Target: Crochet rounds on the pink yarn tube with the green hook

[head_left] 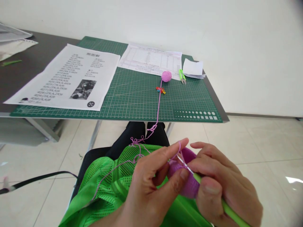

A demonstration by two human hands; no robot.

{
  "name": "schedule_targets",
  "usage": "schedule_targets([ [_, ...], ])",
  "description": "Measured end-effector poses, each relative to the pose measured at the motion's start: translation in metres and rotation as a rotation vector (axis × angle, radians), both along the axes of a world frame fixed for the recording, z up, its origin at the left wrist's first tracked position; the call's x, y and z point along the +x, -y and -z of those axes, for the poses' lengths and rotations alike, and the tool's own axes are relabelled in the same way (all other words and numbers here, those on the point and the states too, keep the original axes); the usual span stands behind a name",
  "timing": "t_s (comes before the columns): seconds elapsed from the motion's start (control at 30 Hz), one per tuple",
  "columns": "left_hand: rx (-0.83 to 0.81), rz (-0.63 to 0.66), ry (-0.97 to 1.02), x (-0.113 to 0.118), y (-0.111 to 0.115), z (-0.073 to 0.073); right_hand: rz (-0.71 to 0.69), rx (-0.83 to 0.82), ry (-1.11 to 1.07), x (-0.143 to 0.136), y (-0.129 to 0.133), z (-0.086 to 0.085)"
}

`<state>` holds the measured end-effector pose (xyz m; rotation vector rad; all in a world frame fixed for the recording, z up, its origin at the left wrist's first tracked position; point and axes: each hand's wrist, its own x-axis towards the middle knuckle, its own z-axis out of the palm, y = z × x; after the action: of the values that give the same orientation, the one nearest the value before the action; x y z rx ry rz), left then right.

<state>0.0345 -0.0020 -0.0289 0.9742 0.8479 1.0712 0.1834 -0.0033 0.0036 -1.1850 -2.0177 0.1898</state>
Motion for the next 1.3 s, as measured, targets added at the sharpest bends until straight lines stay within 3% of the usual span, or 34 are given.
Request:
schedule_targets([
  [0.1, -0.031, -0.06, -0.041, 0.002, 0.003, 0.0, -0.003, 0.054, -0.017, -0.002, -0.003, 0.005],
  [0.27, -0.111, -0.233, -0.052, 0.009, 0.008, -0.002, 0.118, 0.051, -0.034, -0.014, -0.004, 0.014],
  [0.43, -0.194, -0.386, -0.069, 0.02, 0.015, -0.008, 0.091, 0.098, -0.175, -0.02, -0.002, 0.027],
  [0.57, -0.321, -0.36, 0.11, 0.022, 0.013, -0.007, 0.125, 0.185, -0.326, -0.028, -0.003, 0.047],
  [0.7, -0.383, -0.145, 0.333, 0.012, 0.004, -0.004, 0.141, 0.18, -0.412, -0.03, -0.006, 0.059],
  [0.8, -0.416, -0.003, 0.427, 0.004, -0.003, -0.003, 0.031, 0.089, -0.375, -0.02, -0.011, 0.047],
  [1.0, -0.436, 0.113, 0.51, -0.002, -0.006, -0.004, -0.143, -0.093, -0.115, 0.002, -0.012, 0.005],
  [1.2, -0.478, 0.143, 0.447, -0.007, -0.003, -0.01, -0.095, -0.119, -0.102, 0.003, -0.005, -0.003],
  [1.3, -0.49, 0.129, 0.435, -0.009, -0.002, -0.012, -0.149, -0.099, -0.017, 0.005, -0.006, -0.007],
])
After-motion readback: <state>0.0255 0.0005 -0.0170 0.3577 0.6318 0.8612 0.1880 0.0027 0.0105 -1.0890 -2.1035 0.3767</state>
